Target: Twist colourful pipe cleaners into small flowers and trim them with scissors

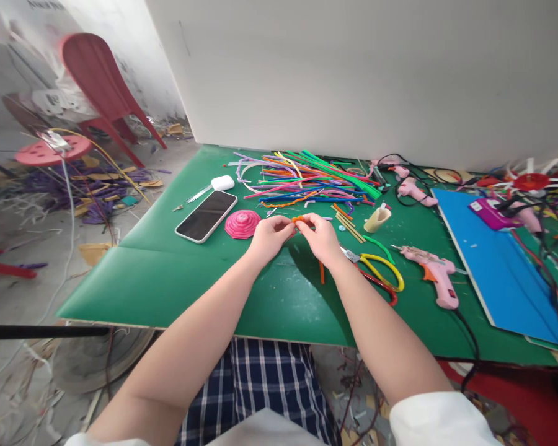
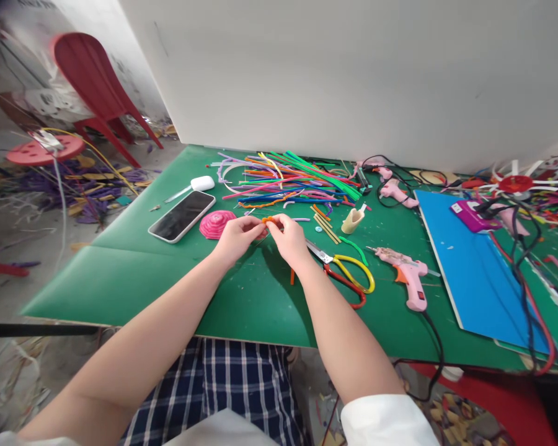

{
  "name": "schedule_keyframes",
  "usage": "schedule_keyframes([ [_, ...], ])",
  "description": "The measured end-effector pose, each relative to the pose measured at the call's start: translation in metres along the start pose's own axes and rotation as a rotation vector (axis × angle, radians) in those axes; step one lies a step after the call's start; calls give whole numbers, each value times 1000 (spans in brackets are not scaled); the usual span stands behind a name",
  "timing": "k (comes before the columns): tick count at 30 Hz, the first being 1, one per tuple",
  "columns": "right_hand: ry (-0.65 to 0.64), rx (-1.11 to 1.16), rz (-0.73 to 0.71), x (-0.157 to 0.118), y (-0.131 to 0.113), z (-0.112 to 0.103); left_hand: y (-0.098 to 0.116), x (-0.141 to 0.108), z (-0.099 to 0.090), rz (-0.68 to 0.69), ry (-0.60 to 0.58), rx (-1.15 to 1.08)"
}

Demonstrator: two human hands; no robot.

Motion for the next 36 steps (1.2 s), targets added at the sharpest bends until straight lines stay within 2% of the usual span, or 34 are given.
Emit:
schedule_keyframes([
  [7, 7, 90, 9, 3, 9, 1, 5, -2, -5, 17, 43, 110],
  [10, 23, 214, 30, 6, 19, 0, 4, -2, -5, -29, 43, 32],
  [14, 35, 304, 65, 7, 28, 0, -2, -4, -3, -114, 52, -190],
  [16, 27, 282, 66, 6, 26, 0, 0, -4, -3, -92, 56, -248],
  [21, 35, 180, 49, 3, 21, -3, 2, -2, -7, -30, 77, -224],
  [26, 55, 184, 36, 2, 19, -8, -1, -3, -10, -35, 112, -261],
  [36, 59, -90, 1, -1, 1, -8, -9, -2, -3, -111, 54, -198],
])
Point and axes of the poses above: each hand's wrist, its own x-axis towards the middle knuckle, its own z-axis out of the palm, y = z × x, the point moved 10 cm from there along x, towards the middle knuckle, and after that the axes turned 11 degrees about -y, right-handed, at the moved point
